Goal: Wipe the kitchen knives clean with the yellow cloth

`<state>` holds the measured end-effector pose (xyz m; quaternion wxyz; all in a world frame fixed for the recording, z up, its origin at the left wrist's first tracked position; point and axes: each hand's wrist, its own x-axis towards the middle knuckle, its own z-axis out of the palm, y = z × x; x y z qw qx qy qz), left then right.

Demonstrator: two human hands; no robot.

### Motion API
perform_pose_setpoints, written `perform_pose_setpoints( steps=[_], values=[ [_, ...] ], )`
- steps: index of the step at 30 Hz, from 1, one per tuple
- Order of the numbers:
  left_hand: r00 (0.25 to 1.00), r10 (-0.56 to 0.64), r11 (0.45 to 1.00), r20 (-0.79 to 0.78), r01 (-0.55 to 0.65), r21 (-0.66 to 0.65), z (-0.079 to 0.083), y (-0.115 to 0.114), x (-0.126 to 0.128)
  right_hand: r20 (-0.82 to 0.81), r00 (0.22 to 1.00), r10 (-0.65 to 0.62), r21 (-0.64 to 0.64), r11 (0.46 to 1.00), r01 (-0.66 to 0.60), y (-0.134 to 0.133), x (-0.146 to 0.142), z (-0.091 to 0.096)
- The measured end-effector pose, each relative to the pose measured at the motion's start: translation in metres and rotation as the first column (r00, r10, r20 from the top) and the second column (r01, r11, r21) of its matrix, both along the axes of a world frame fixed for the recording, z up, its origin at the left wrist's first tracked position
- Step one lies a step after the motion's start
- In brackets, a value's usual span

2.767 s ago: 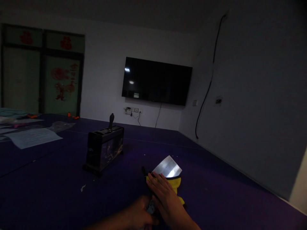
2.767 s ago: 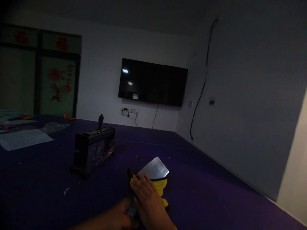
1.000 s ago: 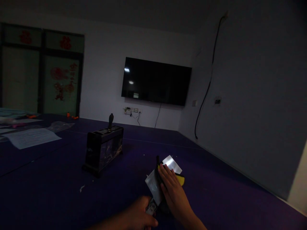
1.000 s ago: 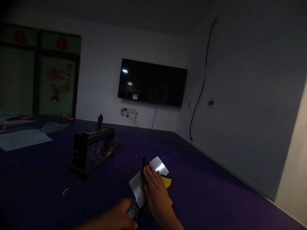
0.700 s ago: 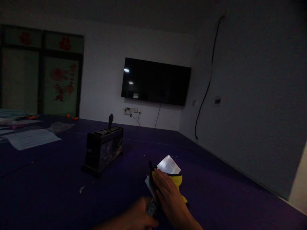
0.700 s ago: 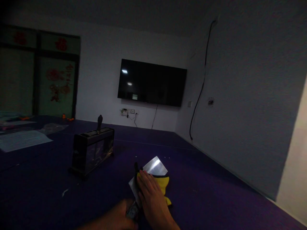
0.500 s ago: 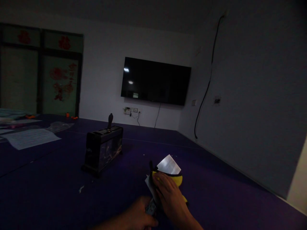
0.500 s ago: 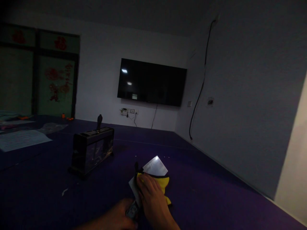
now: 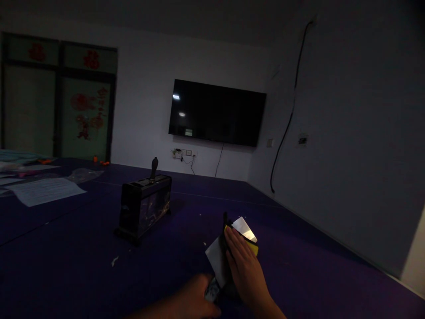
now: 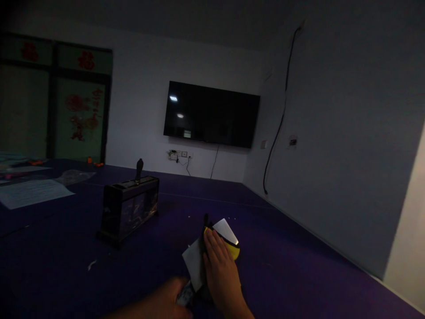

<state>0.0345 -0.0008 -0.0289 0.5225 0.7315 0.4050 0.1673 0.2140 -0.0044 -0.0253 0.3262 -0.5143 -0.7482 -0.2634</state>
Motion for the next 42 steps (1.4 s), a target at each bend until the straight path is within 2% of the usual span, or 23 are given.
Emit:
perform_pose_setpoints(
  steps=[4, 11, 14, 19, 23, 30, 33, 37, 42],
  values=[
    [0.997, -0.063, 0.995, -0.049, 0.067, 0.073, 0.002, 0.0, -0.002, -0.079, 0.995, -0.055, 0.016, 0.998, 0.056, 0.002, 0.008, 0.0],
    [0.994, -0.051, 0.968, -0.096, 0.073, 0.241, -0.019, 0.011, -0.003, -0.161, 0.98, -0.114, 0.06, 0.99, 0.125, 0.009, 0.022, -0.002],
    [0.993, -0.075, 0.962, -0.096, 0.098, 0.256, -0.021, 0.013, -0.003, -0.177, 0.978, -0.111, 0.061, 0.991, 0.123, 0.01, 0.025, -0.002],
    [0.987, -0.105, 0.969, -0.122, 0.129, 0.212, -0.013, 0.013, -0.003, -0.209, 0.973, -0.094, 0.073, 0.991, 0.111, 0.01, 0.028, -0.002],
    [0.985, -0.126, 0.966, -0.119, 0.149, 0.212, -0.016, 0.018, -0.002, -0.217, 0.973, -0.076, 0.061, 0.994, 0.092, 0.011, 0.03, -0.002],
    [0.995, -0.074, 0.985, -0.068, 0.084, 0.152, -0.022, 0.02, -0.003, -0.19, 0.982, -0.017, -0.016, 1.0, 0.014, 0.009, 0.023, -0.004],
    [0.999, -0.01, 0.993, -0.046, 0.015, 0.114, -0.023, 0.019, -0.004, -0.172, 0.985, 0.011, -0.072, 0.997, -0.024, 0.008, 0.017, -0.006],
    [0.996, 0.055, 0.998, 0.068, -0.057, 0.032, -0.025, 0.017, -0.003, -0.156, 0.987, 0.042, -0.164, 0.984, -0.067, 0.008, 0.011, -0.008],
    [0.977, 0.111, 0.986, 0.183, -0.086, -0.141, -0.018, 0.011, 0.0, -0.138, 0.988, 0.07, -0.277, 0.955, -0.106, 0.004, 0.003, -0.007]
  ],
)
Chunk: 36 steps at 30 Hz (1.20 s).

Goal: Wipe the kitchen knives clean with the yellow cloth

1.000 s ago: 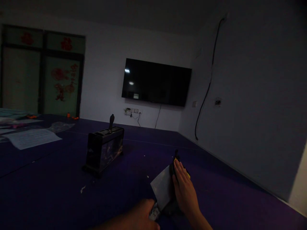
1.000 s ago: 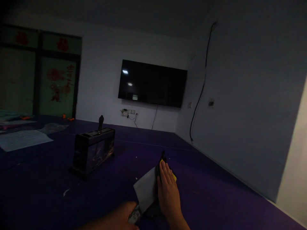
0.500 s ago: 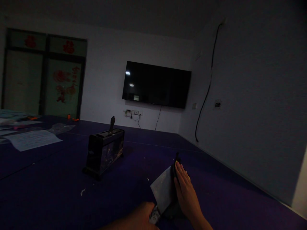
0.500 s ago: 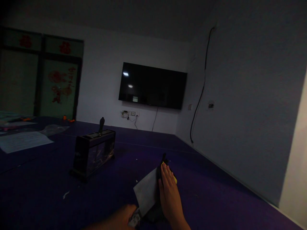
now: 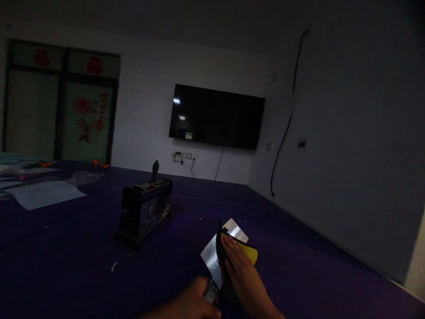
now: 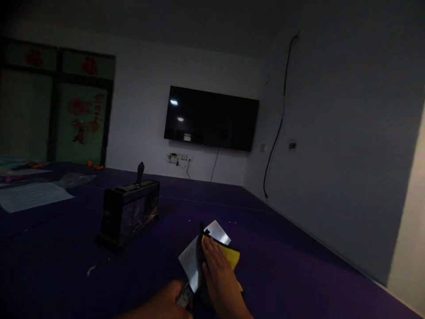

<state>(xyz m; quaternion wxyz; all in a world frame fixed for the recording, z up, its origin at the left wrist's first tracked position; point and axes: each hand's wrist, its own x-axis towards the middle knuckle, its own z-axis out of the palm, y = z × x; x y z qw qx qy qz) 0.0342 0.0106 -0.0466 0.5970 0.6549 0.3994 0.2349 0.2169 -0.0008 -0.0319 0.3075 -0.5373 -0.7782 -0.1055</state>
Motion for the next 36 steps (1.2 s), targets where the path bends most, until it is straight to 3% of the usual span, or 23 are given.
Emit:
perform_pose_setpoints(
  steps=[6, 12, 18, 23, 28, 36],
  values=[
    [1.0, 0.004, 0.998, 0.03, -0.001, -0.07, 0.003, 0.0, 0.004, 0.02, 0.998, 0.063, -0.057, 0.996, -0.062, -0.007, -0.01, 0.002],
    [0.995, -0.007, 0.997, 0.097, 0.014, -0.071, -0.008, 0.004, 0.007, 0.083, 0.985, 0.151, -0.121, 0.983, -0.141, -0.01, -0.015, 0.004],
    [0.99, -0.066, 0.996, 0.123, 0.059, 0.066, -0.017, 0.01, 0.008, 0.163, 0.949, 0.269, -0.177, 0.954, -0.24, -0.018, -0.028, 0.016],
    [0.994, -0.051, 0.985, 0.094, 0.035, 0.166, -0.013, 0.01, 0.015, 0.19, 0.921, 0.34, -0.209, 0.931, -0.3, -0.022, -0.035, 0.022],
    [0.996, -0.065, 0.975, 0.066, 0.05, 0.214, -0.014, 0.011, 0.014, 0.192, 0.92, 0.341, -0.237, 0.926, -0.293, -0.022, -0.035, 0.024],
    [0.998, 0.025, 0.971, 0.05, -0.036, 0.238, -0.024, 0.009, 0.006, 0.163, 0.928, 0.334, -0.237, 0.927, -0.292, -0.027, -0.036, 0.029]
  ],
)
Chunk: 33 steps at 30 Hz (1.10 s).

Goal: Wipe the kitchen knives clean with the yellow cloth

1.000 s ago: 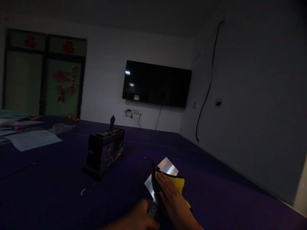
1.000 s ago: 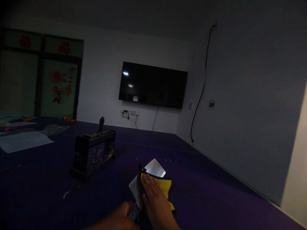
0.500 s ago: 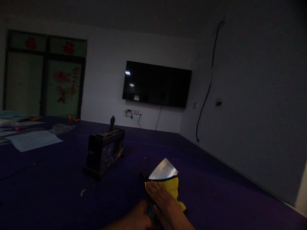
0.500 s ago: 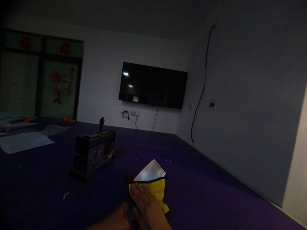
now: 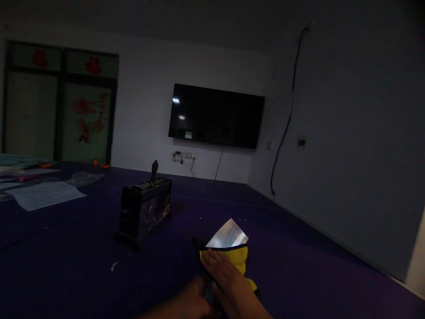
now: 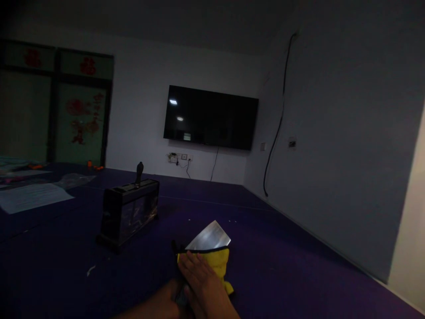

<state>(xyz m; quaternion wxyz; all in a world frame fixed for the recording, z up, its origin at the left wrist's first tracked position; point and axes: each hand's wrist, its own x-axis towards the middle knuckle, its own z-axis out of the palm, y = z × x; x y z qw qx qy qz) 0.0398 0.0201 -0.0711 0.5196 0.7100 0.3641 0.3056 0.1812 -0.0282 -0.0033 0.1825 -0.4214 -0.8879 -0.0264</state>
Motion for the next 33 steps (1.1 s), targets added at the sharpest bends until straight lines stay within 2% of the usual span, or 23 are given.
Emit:
perform_pose_setpoints(
  steps=[5, 9, 13, 17, 23, 27, 33],
  values=[
    [0.995, -0.097, 0.992, -0.027, 0.095, -0.084, 0.006, -0.002, 0.0, 0.005, 0.998, -0.07, 0.05, 0.996, 0.07, 0.001, 0.003, -0.005],
    [0.98, -0.198, 0.98, 0.001, 0.198, -0.024, 0.014, -0.004, 0.001, -0.053, 0.988, -0.145, 0.179, 0.972, 0.153, 0.008, 0.011, -0.016],
    [0.966, -0.256, 0.964, -0.033, 0.258, 0.067, 0.015, -0.004, 0.002, -0.15, 0.959, -0.24, 0.299, 0.914, 0.276, 0.013, 0.02, -0.02],
    [0.97, -0.227, 0.971, -0.085, 0.232, 0.061, 0.016, -0.006, -0.002, -0.265, 0.915, -0.303, 0.362, 0.849, 0.386, 0.016, 0.03, -0.017],
    [0.95, -0.231, 0.963, -0.208, 0.253, 0.089, 0.028, -0.013, -0.007, -0.389, 0.848, -0.361, 0.393, 0.768, 0.507, 0.022, 0.048, -0.015],
    [0.948, -0.238, 0.957, -0.213, 0.267, 0.115, 0.03, -0.014, -0.007, -0.423, 0.83, -0.364, 0.409, 0.741, 0.533, 0.024, 0.056, -0.014],
    [0.956, -0.148, 0.974, -0.252, 0.185, 0.13, 0.029, -0.015, -0.007, -0.48, 0.79, -0.382, 0.371, 0.728, 0.577, 0.028, 0.065, -0.015]
  ],
)
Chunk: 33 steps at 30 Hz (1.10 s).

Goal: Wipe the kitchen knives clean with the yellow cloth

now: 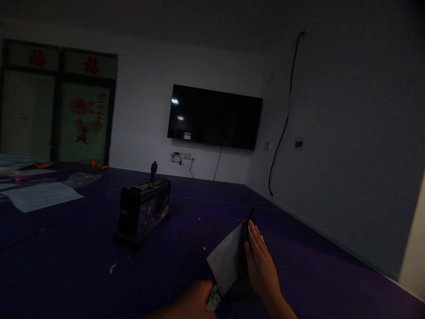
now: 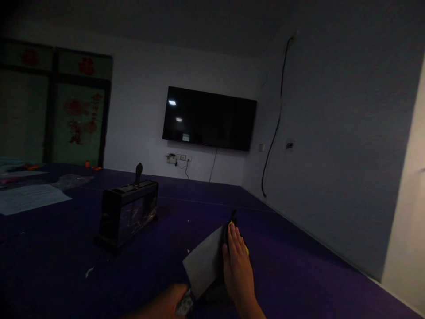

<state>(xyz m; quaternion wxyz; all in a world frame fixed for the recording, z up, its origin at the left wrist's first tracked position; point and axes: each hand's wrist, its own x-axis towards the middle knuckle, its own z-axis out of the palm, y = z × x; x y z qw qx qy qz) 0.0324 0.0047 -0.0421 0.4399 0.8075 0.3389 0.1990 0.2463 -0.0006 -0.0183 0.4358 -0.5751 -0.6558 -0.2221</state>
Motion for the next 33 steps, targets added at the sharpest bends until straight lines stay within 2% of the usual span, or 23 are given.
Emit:
perform_pose_setpoints(
  steps=[2, 5, 10, 16, 19, 30, 33],
  values=[
    [0.999, 0.05, 0.998, 0.005, -0.05, -0.033, -0.002, 0.001, 0.0, -0.03, 1.0, 0.0, -0.015, 1.0, -0.001, 0.001, 0.002, -0.002],
    [0.998, 0.053, 0.991, 0.044, -0.047, -0.124, -0.005, 0.004, -0.001, -0.042, 0.999, 0.003, -0.04, 0.999, -0.004, 0.004, 0.002, -0.007],
    [0.994, 0.109, 0.975, 0.032, -0.1, -0.199, -0.005, 0.006, -0.001, -0.021, 1.0, 0.019, -0.05, 0.999, -0.02, 0.007, 0.0, -0.014],
    [0.975, 0.15, 0.955, 0.162, -0.1, -0.281, -0.006, 0.004, -0.002, -0.009, 0.997, 0.08, -0.132, 0.988, -0.081, 0.007, -0.008, -0.015],
    [0.965, 0.192, 0.932, 0.18, -0.122, -0.34, -0.008, 0.004, 0.0, -0.011, 0.992, 0.124, -0.159, 0.979, -0.124, 0.005, -0.014, -0.015],
    [0.931, 0.293, 0.86, 0.216, -0.158, -0.486, -0.013, 0.006, 0.006, 0.108, 0.951, 0.288, -0.367, 0.901, -0.231, -0.009, -0.033, -0.006],
    [0.919, 0.292, 0.857, 0.264, -0.129, -0.499, -0.016, 0.007, 0.006, 0.158, 0.928, 0.337, -0.426, 0.871, -0.244, -0.013, -0.04, -0.001]
  ],
)
